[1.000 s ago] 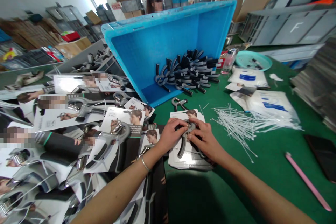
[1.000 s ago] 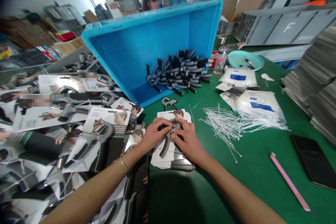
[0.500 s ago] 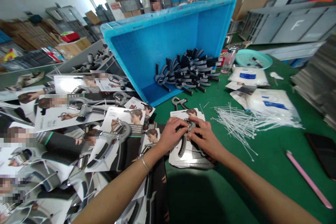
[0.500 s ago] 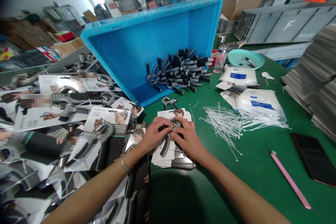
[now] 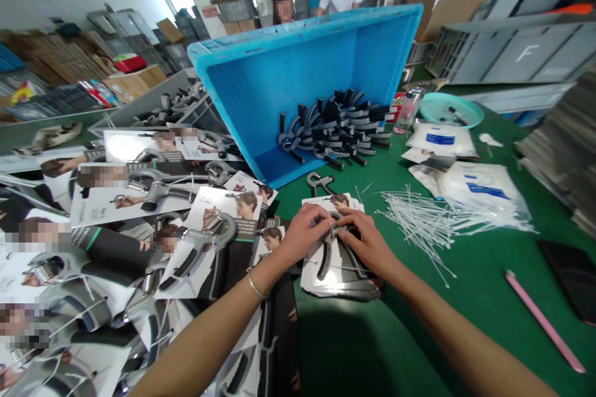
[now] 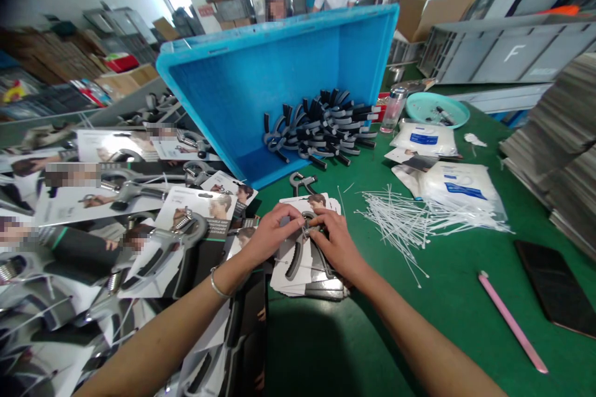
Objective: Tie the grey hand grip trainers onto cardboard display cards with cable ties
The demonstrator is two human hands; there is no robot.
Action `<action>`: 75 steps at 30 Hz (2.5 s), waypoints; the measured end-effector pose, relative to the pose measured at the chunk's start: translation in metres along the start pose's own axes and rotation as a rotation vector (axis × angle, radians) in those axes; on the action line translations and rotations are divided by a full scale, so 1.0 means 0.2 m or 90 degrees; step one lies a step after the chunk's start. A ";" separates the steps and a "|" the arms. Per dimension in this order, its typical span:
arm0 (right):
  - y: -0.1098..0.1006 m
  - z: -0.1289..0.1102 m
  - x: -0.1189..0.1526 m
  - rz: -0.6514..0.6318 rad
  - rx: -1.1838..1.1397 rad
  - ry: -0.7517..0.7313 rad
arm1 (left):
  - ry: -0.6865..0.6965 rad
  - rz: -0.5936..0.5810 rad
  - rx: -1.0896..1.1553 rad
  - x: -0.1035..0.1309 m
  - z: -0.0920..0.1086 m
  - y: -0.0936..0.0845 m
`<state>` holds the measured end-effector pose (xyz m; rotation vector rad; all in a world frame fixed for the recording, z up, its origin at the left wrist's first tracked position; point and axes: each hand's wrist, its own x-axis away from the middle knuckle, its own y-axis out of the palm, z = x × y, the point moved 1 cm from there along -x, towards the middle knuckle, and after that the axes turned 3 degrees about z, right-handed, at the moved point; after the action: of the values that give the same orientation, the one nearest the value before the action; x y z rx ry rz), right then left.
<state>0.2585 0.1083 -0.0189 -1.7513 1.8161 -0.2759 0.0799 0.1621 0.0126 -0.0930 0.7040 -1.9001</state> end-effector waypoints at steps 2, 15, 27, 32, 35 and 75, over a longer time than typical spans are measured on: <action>0.02 0.01 0.00 0.031 0.003 -0.003 | -0.010 0.036 0.000 0.02 0.03 0.00; 0.02 -0.02 -0.01 0.020 0.000 -0.020 | 0.349 -0.184 -0.484 0.28 0.15 0.14; -0.13 -0.30 0.20 -0.208 0.327 -0.217 | -0.030 -0.134 -0.431 0.41 0.15 0.01; -0.10 -0.29 0.20 -0.277 0.282 -0.184 | -0.077 -0.146 -0.278 0.42 0.11 -0.06; -0.12 -0.26 0.19 -0.282 0.180 -0.117 | -0.089 -0.172 -0.183 0.43 0.08 -0.12; -0.11 -0.26 0.19 -0.218 0.372 -0.252 | -0.069 0.045 -0.006 0.46 0.11 0.06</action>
<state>0.2497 0.0562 0.0244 -1.5406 1.0170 -0.4975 0.0570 0.0695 0.0008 -0.1738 0.6351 -1.8097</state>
